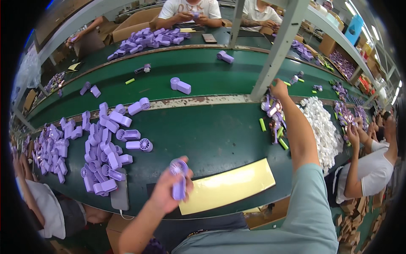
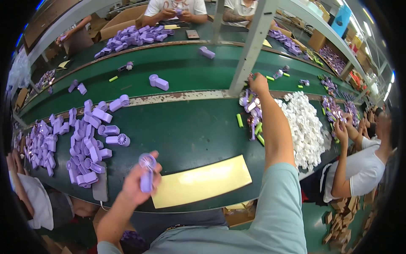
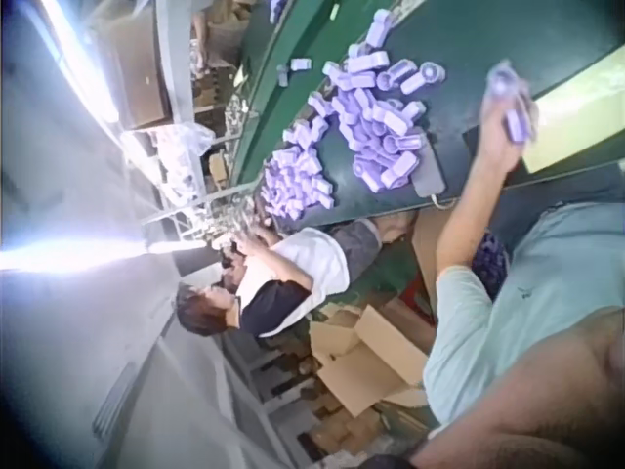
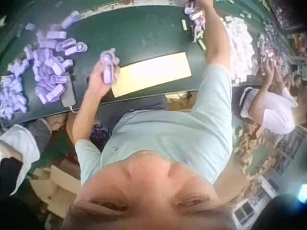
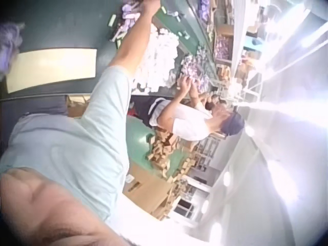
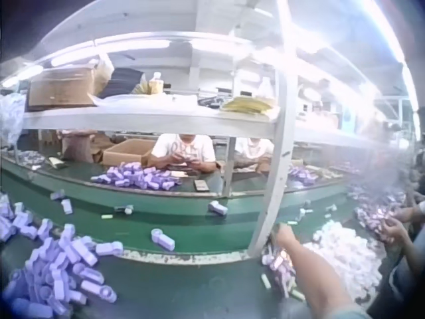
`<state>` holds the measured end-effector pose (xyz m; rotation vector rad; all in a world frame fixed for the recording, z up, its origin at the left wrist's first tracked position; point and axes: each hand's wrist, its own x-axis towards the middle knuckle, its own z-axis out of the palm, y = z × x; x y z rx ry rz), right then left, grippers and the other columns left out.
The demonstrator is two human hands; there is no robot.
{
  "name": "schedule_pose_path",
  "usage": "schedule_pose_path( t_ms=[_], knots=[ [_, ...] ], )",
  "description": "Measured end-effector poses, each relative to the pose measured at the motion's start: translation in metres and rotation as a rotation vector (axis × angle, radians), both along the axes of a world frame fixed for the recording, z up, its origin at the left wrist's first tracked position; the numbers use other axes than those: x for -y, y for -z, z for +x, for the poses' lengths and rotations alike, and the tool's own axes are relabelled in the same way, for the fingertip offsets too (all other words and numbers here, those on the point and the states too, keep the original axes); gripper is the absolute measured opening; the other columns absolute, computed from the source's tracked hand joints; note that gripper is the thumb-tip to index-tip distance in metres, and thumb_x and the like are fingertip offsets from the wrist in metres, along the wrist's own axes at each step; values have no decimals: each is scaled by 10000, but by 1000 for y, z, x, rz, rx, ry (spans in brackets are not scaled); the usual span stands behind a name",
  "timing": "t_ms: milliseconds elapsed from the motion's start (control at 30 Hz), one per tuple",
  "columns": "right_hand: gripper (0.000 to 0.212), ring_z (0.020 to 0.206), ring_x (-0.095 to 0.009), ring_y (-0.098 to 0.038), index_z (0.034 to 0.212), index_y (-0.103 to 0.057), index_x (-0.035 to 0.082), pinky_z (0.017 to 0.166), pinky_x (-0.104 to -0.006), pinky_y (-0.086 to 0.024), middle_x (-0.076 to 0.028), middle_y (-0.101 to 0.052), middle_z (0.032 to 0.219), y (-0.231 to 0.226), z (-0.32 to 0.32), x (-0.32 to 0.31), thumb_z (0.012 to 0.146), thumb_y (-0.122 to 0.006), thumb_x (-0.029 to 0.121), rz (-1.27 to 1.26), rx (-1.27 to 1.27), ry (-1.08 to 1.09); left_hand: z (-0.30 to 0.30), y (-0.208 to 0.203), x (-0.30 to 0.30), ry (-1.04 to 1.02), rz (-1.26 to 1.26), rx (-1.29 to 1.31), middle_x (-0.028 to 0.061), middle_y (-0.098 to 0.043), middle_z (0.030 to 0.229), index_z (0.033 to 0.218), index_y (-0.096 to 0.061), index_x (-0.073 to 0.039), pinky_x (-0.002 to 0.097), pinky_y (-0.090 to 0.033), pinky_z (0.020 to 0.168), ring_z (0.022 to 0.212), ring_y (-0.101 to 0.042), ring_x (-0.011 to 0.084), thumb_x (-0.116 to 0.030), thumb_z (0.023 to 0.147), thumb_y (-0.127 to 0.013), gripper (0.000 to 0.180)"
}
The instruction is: The person assembles handheld electric fans by placing batteries, fan motors, and internal components into plastic casing halves, applying adhesive strips, and fitting the outer casing pieces together by hand.
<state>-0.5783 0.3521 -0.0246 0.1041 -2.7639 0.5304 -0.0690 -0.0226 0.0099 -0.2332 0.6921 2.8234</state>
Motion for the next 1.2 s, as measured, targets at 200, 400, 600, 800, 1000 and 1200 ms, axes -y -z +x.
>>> schedule_pose_path(
  t_ms=[200, 400, 600, 800, 1000, 1200],
  knots=[
    [301, 1092, -464, -685, 1130, -739, 59, 941, -524, -554, -262, -733, 1114, 19, -57, -28, 940, -627, 264, 135, 22, -40, 22, -15, -23, 215, -420, 139, 163, -591, 1145, 1408, -284, -136, 306, -523, 402, 750, -696, 247, -240, 1089, -533, 418],
    [662, 969, -228, -734, 1505, -480, 14, 897, -375, -573, -125, -756, 1096, -45, 25, -35, 954, -754, 259, -482, -434, 17, 14, -6, -18, 135, -558, 82, 133, -565, 1118, 1628, -152, -149, 263, -483, 472, 777, -637, 173, -283, 1144, -416, 567],
    [571, 1142, -186, -633, 1539, -401, 18, 974, -328, -548, -128, -616, 1307, -101, 253, -9, 1023, -643, 40, -674, -395, -459, 12, -11, -22, -3, -631, -88, 132, -538, 1135, 1681, -4, -241, 226, -431, 490, 686, -561, 108, -290, 1157, -353, 632],
    [629, 1072, -237, -700, 1471, -391, -37, 920, -384, -610, -165, -626, 1257, -102, 415, 70, 926, -703, -16, -1103, 353, -849, 9, 11, -29, 145, -532, -81, 119, -557, 1137, 1692, -11, -262, 272, -469, 554, 731, -562, 135, -476, 1148, -297, 651],
    [639, 1099, -212, -681, 1448, -455, -53, 863, -321, -656, -153, -552, 1278, -80, 460, 150, 888, -762, -52, -1044, 505, -903, 43, 19, -30, 312, -211, -98, 97, -563, 1186, 1694, 18, -245, 263, -500, 604, 794, -583, 141, -493, 1148, -256, 659],
    [603, 995, -165, -685, 1392, -538, -64, 766, -278, -658, -125, -605, 1159, -69, 470, 177, 857, -812, -27, -841, 395, -855, 75, 8, -16, 263, -622, -181, 44, -497, 999, 1678, 103, -127, 290, -465, 644, 727, -478, 111, -332, 1153, -388, 747]
  ],
)
